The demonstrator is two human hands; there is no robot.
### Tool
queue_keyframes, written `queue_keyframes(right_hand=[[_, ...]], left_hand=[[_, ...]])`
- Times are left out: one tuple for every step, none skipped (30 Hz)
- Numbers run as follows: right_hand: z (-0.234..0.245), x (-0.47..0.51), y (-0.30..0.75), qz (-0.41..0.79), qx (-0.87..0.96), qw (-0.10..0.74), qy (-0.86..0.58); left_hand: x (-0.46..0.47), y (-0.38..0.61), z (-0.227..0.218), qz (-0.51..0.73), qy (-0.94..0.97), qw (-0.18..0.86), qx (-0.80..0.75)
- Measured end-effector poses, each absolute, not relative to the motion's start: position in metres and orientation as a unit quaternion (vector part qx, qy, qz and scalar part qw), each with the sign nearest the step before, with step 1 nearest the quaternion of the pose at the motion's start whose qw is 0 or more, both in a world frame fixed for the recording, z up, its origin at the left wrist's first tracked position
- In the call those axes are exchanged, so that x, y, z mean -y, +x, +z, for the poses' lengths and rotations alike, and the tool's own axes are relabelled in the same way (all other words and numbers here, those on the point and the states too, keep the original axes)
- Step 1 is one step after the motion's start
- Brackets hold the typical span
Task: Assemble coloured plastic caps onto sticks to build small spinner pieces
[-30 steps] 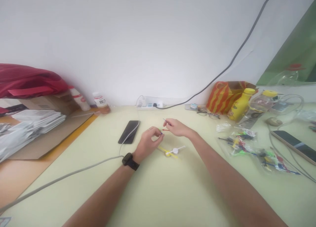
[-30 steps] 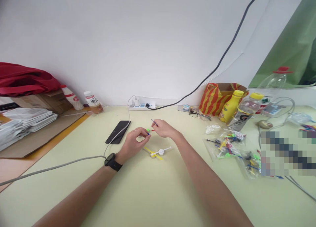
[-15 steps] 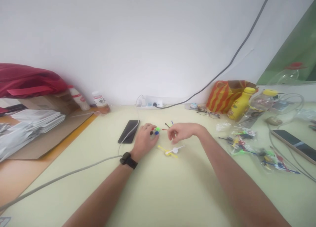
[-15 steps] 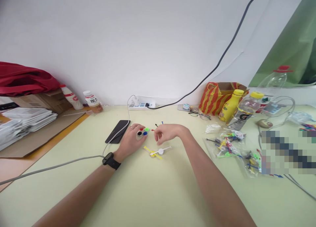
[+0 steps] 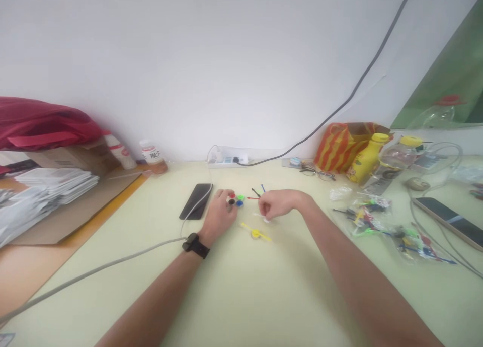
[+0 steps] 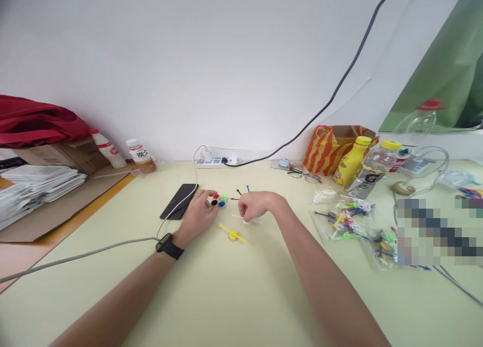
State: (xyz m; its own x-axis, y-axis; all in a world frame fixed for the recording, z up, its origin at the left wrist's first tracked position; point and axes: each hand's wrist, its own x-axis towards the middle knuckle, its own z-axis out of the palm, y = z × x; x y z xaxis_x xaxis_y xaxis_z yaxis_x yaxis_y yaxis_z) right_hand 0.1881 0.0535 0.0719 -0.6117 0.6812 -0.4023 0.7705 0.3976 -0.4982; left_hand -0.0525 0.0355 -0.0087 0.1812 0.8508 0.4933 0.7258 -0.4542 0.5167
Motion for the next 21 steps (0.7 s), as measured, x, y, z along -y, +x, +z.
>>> queue_keyframes(right_hand=[[0.071, -0.055, 0.189, -0.332, -0.832, 0.03, 0.442], [0.07, -0.056, 0.189, -0.335, -0.829, -0.011, 0.447], [0.068, -0.056, 0.189, -0.345, -0.823, -0.053, 0.447], [0.067, -0.057, 0.188, -0.365, -0.814, -0.094, 0.443], [0.066, -0.058, 0.187, -0.394, -0.8, -0.132, 0.433], [0.065, -0.058, 0.184, -0.427, -0.784, -0.165, 0.419], [0.064, -0.058, 0.181, -0.46, -0.766, -0.194, 0.404], [0.063, -0.058, 0.178, -0.49, -0.749, -0.219, 0.389], [0.061, -0.058, 0.174, -0.512, -0.734, -0.24, 0.376], [0.059, -0.058, 0.17, -0.528, -0.722, -0.258, 0.365], [0.057, -0.058, 0.166, -0.54, -0.712, -0.273, 0.356], [0.055, -0.058, 0.163, -0.549, -0.705, -0.284, 0.348], [0.053, -0.059, 0.159, -0.554, -0.701, -0.291, 0.342], [0.05, -0.059, 0.156, -0.552, -0.703, -0.294, 0.34], [0.048, -0.06, 0.153, -0.539, -0.71, -0.294, 0.346], [0.046, -0.061, 0.152, -0.514, -0.722, -0.29, 0.36], [0.044, -0.062, 0.151, -0.481, -0.737, -0.284, 0.38], [0.042, -0.063, 0.152, -0.444, -0.751, -0.276, 0.404], [0.04, -0.064, 0.153, -0.403, -0.765, -0.262, 0.429], [0.039, -0.066, 0.156, -0.364, -0.776, -0.244, 0.454], [0.037, -0.068, 0.161, -0.33, -0.785, -0.223, 0.475]], left_hand=[[-0.034, -0.052, -0.006, 0.392, 0.761, 0.068, -0.512], [-0.032, -0.05, -0.003, 0.408, 0.759, 0.057, -0.505], [-0.03, -0.049, 0.0, 0.426, 0.757, 0.054, -0.492], [-0.027, -0.047, 0.003, 0.443, 0.758, 0.06, -0.475], [-0.025, -0.045, 0.006, 0.457, 0.762, 0.072, -0.454], [-0.022, -0.043, 0.008, 0.466, 0.768, 0.088, -0.431], [-0.02, -0.041, 0.01, 0.471, 0.774, 0.106, -0.41], [-0.018, -0.038, 0.012, 0.474, 0.779, 0.123, -0.392], [-0.017, -0.037, 0.013, 0.476, 0.782, 0.138, -0.379], [-0.015, -0.035, 0.014, 0.478, 0.784, 0.148, -0.368], [-0.015, -0.034, 0.014, 0.481, 0.785, 0.154, -0.359], [-0.014, -0.033, 0.015, 0.485, 0.785, 0.156, -0.353], [-0.014, -0.033, 0.015, 0.488, 0.784, 0.155, -0.351], [-0.014, -0.033, 0.015, 0.488, 0.782, 0.154, -0.355], [-0.014, -0.034, 0.015, 0.488, 0.779, 0.153, -0.363], [-0.014, -0.034, 0.015, 0.485, 0.776, 0.151, -0.375], [-0.014, -0.035, 0.014, 0.48, 0.773, 0.149, -0.387], [-0.015, -0.037, 0.013, 0.476, 0.77, 0.145, -0.398], [-0.015, -0.038, 0.012, 0.472, 0.77, 0.14, -0.407], [-0.016, -0.04, 0.011, 0.464, 0.772, 0.134, -0.414], [-0.018, -0.042, 0.01, 0.452, 0.777, 0.129, -0.419]])
